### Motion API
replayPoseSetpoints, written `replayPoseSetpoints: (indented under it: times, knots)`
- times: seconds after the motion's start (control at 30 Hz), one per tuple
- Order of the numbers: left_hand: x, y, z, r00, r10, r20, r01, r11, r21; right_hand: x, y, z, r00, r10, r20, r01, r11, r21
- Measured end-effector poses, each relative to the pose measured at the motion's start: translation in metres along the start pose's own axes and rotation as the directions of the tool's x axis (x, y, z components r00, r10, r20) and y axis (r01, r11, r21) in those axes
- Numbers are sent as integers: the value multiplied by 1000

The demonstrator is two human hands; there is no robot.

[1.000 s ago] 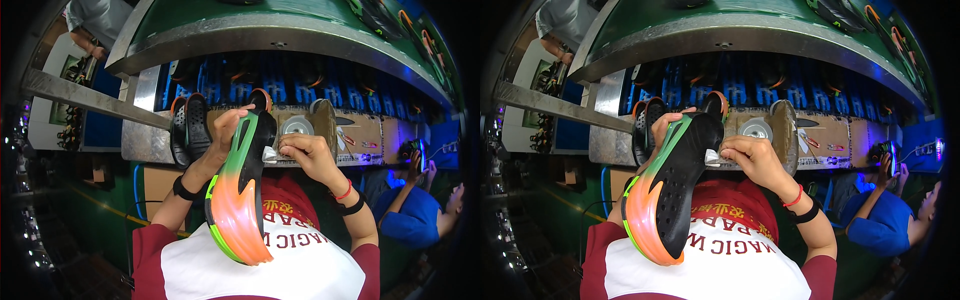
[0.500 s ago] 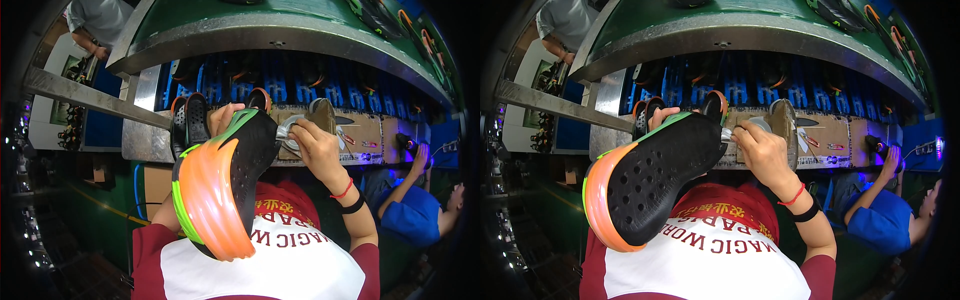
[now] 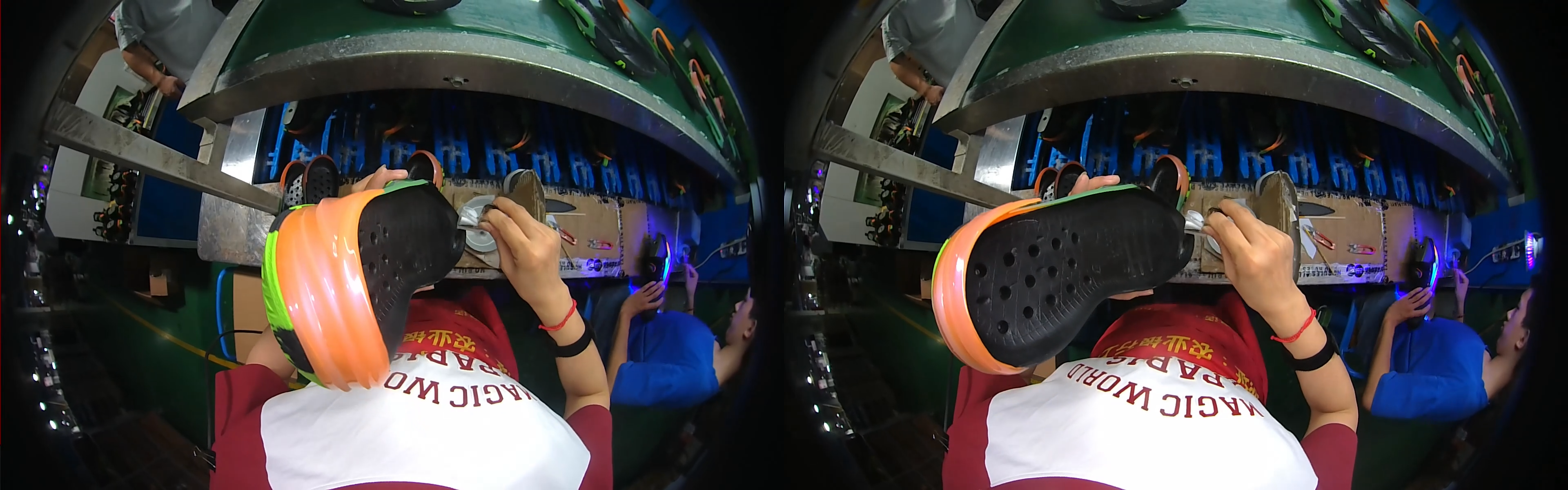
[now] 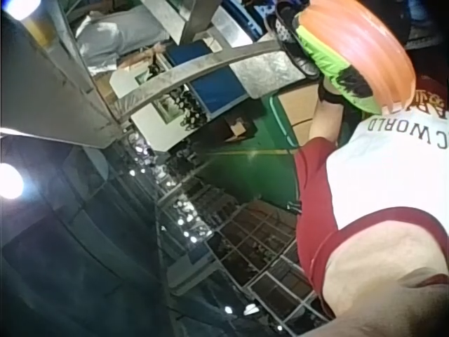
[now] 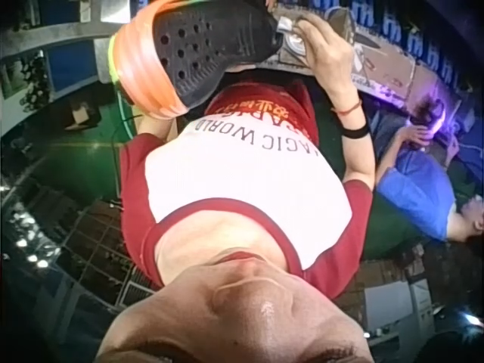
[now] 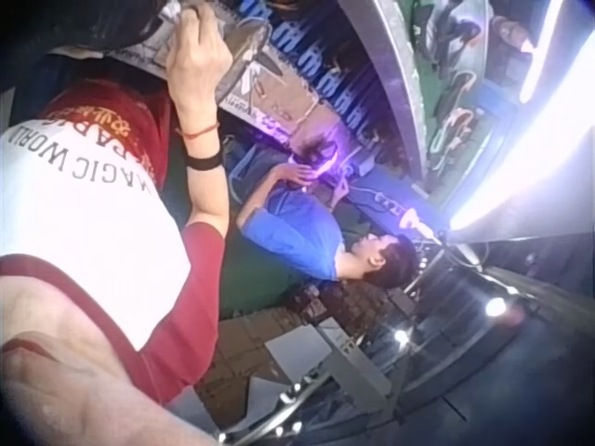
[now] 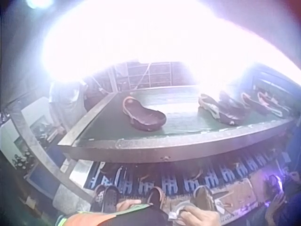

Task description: Applying glue to the surface and edges of shoe soles using a brush on a manufacturing assembly line.

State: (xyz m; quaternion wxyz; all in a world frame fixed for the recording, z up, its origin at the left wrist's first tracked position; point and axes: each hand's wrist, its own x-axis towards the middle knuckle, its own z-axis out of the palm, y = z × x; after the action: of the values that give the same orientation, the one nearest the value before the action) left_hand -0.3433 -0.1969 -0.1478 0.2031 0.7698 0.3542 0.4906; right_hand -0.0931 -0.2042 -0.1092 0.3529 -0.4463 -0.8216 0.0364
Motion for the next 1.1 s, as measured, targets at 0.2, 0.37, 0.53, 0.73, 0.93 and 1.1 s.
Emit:
replayPoseSetpoints:
  times: [0.2,0.37,0.53,0.73,0.93,1.1]
  knots:
    - [-3,5,-12,984,-85,159,109,983,-150,3,1,-6,994,99,-38,-95,991,96]
    - [3,16,-8,940,-268,209,339,778,-529,10,0,-10,977,210,-45,-189,939,286]
    - [14,22,-6,861,-401,314,498,531,-686,17,-3,-2,981,183,-58,-155,934,321]
    - [16,24,-6,843,-394,366,535,535,-655,22,-9,2,991,134,-19,-127,967,221]
    - [16,22,-7,845,-354,401,534,577,-617,28,-7,5,997,36,-70,-33,998,44]
    - [16,21,-8,843,-356,402,537,551,-639,29,-3,5,997,39,-73,-33,996,82]
